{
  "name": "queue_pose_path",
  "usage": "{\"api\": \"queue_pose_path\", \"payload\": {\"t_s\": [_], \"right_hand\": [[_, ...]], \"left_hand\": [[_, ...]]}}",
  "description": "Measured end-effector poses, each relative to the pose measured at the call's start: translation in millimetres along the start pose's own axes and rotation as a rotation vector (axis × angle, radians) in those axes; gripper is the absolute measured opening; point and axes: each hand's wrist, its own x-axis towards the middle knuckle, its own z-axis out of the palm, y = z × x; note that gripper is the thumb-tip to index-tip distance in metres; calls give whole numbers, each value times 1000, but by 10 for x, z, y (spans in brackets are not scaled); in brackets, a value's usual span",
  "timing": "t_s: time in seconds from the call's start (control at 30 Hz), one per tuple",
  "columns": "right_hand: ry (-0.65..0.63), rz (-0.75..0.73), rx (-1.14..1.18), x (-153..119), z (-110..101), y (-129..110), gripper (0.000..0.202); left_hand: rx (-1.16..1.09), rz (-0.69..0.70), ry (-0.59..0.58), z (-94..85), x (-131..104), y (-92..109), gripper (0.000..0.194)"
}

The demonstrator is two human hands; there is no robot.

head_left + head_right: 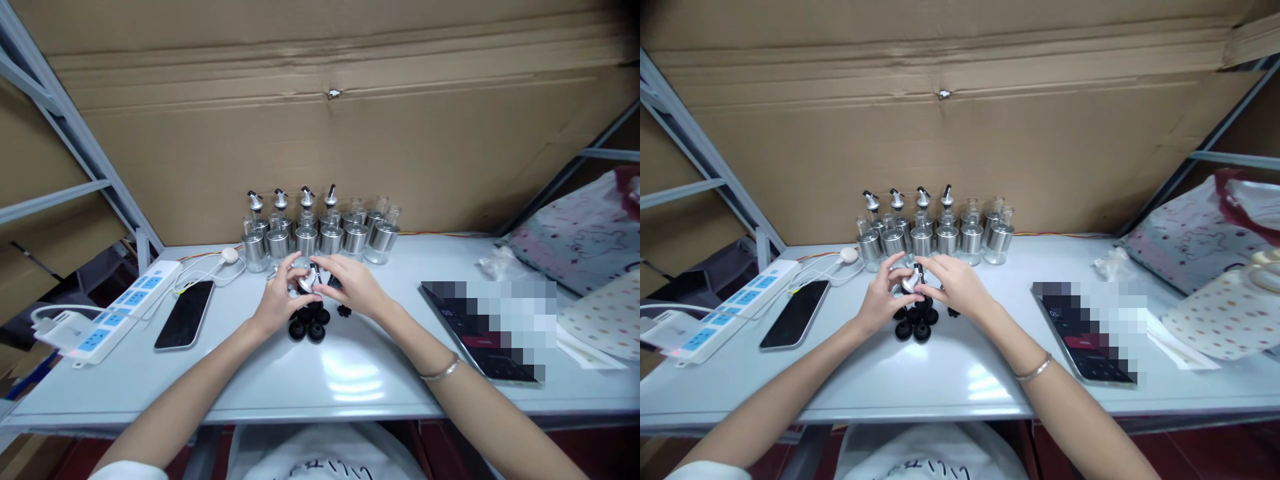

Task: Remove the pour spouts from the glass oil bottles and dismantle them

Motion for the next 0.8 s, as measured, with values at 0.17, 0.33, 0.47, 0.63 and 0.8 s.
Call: {"api": "queue_pose_path", "payload": {"t_s": [0.17, 0.33, 0.47, 0.63, 0.8], "right_hand": [[11, -34, -56, 2, 7, 35, 45], [114, -100, -159, 6, 48, 15, 38], [189, -161, -270, 19, 49, -5, 40], [208, -170, -343, 26, 47, -18, 40], [227, -193, -371, 16, 70, -14, 40]], "left_hand": [[136, 31, -13, -5, 17, 30, 32], [220, 35, -128, -24, 24, 153, 26], [223, 51, -205, -47, 29, 195, 24], [189, 108, -258, -78, 40, 178, 25], [181, 127, -297, -69, 40, 178, 23]]}}
